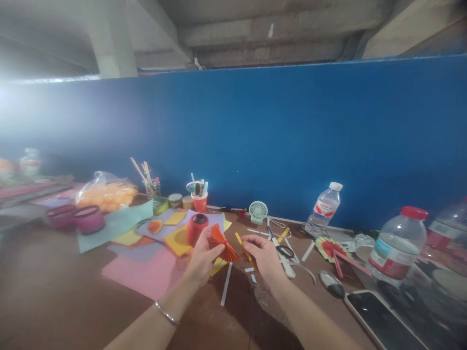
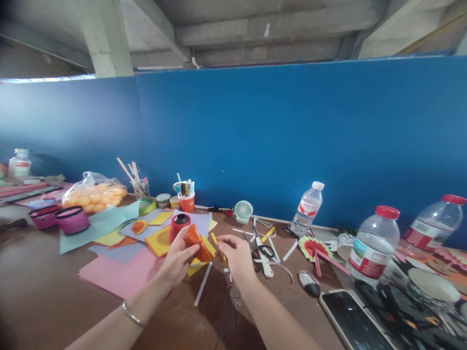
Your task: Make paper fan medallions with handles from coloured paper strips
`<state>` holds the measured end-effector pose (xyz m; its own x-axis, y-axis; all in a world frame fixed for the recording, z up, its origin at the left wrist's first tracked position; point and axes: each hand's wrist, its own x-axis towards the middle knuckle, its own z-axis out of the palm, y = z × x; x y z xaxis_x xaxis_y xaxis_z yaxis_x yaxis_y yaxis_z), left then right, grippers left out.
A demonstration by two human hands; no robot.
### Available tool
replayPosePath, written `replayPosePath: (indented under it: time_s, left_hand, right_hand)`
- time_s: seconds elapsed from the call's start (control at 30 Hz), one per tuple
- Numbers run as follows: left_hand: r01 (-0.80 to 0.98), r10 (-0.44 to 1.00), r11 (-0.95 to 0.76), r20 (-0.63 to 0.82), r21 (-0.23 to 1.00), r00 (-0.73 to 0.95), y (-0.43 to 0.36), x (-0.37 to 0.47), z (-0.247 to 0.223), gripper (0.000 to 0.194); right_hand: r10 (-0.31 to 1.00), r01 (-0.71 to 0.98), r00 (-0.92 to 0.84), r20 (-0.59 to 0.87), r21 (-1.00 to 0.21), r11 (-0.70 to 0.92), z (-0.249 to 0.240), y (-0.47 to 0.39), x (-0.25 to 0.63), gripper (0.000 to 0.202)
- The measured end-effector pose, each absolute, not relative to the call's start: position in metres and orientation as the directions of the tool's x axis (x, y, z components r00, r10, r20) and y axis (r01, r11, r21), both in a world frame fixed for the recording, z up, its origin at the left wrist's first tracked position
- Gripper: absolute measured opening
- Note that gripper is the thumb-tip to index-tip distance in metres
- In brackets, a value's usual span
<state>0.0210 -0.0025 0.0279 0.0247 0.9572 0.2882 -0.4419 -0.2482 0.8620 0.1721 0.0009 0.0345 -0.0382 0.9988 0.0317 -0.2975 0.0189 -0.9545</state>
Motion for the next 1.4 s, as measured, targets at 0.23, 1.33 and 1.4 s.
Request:
replayPosePath:
  time_s: [0.23, 1.33, 1.4]
  left_hand:
    - [-0.430, 0.961, -0.249, 0.278, 0.868, 0.005, -0.002, 0.020, 0.026, 0.040]
    - [-0.535, 0.968, -0.183, 0.246, 0.825, 0.048, -0.004, 0.021, 0.029, 0.039]
    - [-0.534, 0.971, -0.175, 0.235, 0.827, 0.046, -0.004, 0.021, 0.029, 0.041]
  right_hand:
    - [0.998, -0.369, -0.049, -0.048, -0.927, -0.063, 0.036, 0.000, 0.172, 0.019]
    - [0.919, 0.134, -0.103, 0.381, -0.910, 0.392, 0.043, -0.015, 0.169, 0.015]
    - [0.919, 0.131, -0.099, 0.382, -0.910, 0.392, 0.044, -0.015, 0.169, 0.015]
